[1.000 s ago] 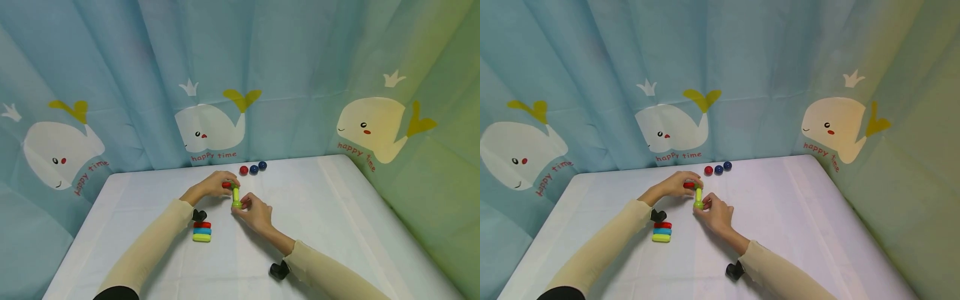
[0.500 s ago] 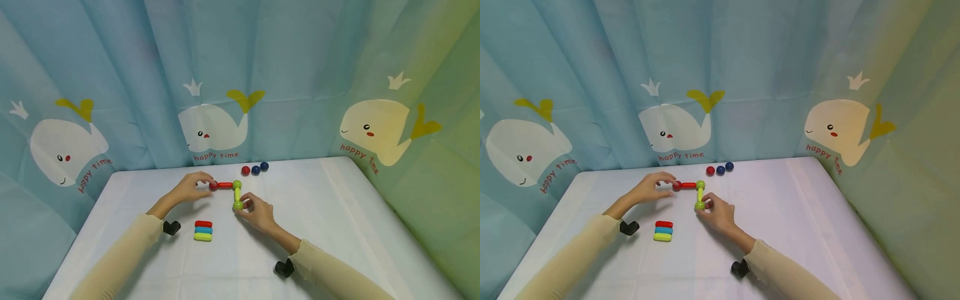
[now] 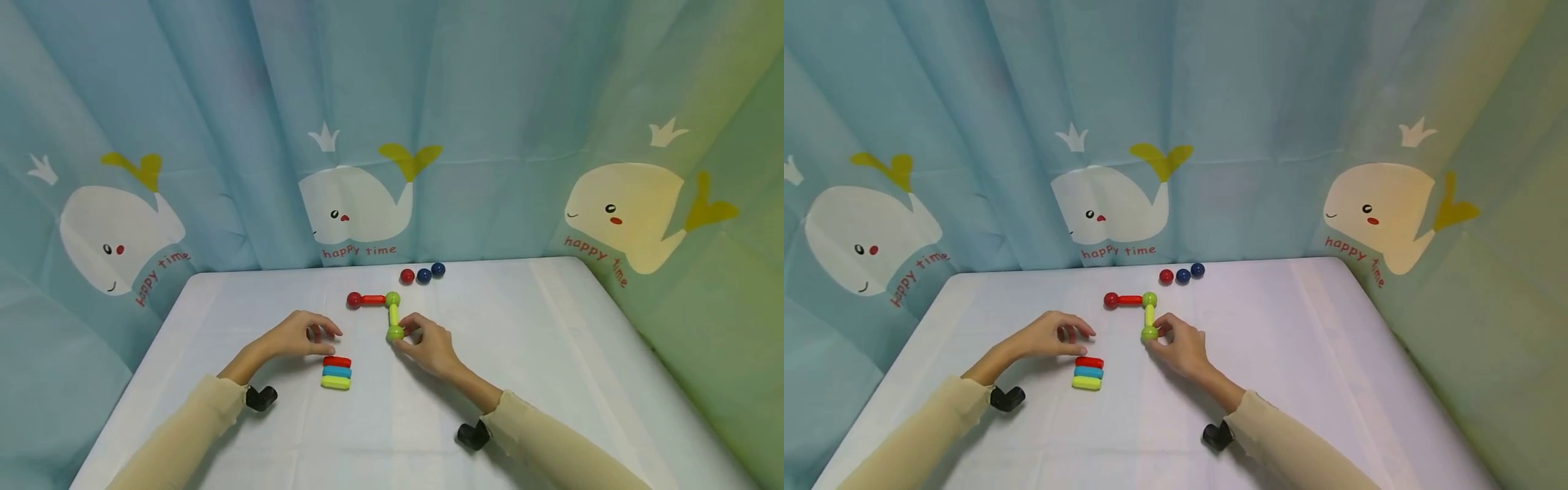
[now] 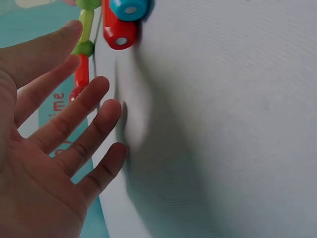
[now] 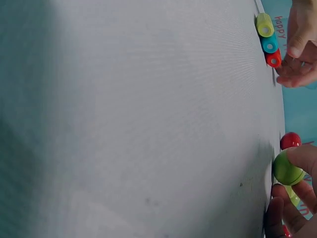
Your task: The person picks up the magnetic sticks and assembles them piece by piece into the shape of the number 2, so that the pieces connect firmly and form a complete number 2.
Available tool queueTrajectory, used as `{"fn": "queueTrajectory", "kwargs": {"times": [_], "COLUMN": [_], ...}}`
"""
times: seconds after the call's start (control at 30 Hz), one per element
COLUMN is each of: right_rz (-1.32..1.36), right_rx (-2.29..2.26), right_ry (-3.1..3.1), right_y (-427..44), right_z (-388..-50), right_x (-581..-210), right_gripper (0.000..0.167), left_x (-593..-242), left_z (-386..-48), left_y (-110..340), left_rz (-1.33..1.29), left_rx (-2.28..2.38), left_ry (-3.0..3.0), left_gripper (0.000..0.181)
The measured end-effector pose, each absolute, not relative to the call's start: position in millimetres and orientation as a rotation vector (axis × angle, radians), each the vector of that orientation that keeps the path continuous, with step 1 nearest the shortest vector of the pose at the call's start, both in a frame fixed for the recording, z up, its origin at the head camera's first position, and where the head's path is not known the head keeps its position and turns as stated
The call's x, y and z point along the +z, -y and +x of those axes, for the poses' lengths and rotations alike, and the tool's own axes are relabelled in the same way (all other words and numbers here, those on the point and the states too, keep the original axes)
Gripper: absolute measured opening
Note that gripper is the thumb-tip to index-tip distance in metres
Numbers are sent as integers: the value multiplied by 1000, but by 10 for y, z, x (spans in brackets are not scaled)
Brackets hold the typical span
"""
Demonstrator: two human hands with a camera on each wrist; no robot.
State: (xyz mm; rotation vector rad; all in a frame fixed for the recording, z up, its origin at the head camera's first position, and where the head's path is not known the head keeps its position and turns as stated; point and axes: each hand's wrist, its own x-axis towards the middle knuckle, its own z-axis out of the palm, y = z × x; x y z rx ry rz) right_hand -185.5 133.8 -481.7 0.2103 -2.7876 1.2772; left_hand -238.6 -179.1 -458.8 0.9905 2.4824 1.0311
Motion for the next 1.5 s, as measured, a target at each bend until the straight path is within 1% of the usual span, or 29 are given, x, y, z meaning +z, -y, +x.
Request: {"fn": "queueTrajectory", "kwargs": {"times": [0.23, 0.63, 0.83, 1.17, 1.5], "right_rz": [221, 224, 217, 231, 233], "right_rx": [1274, 1285, 1297, 1329, 1343], "right_ry": [2783, 2792, 2789, 2792, 2808], "right_y": [-1343, -1340, -1340, -1337, -1375], "right_z": [-1854, -1871, -1887, -1898, -1951], "right_x": [-4818, -4833, -4837, -4825, -4811], "right_gripper": [28, 27, 26, 25, 24], "left_x": [-4613, -4625, -4615, -4619, -4623], "left_z": [-2330, -2316, -2314, -2324, -2466], "left_y": [1758, 1716, 1694, 1643, 1380], "left_rz": [954, 1068, 1082, 1012, 956], "left_rx": [1019, 906, 854, 866, 969], "left_ry": [-2450, -2422, -2425, -2469, -2604], "left_gripper": [29, 11, 10, 7, 10]}}
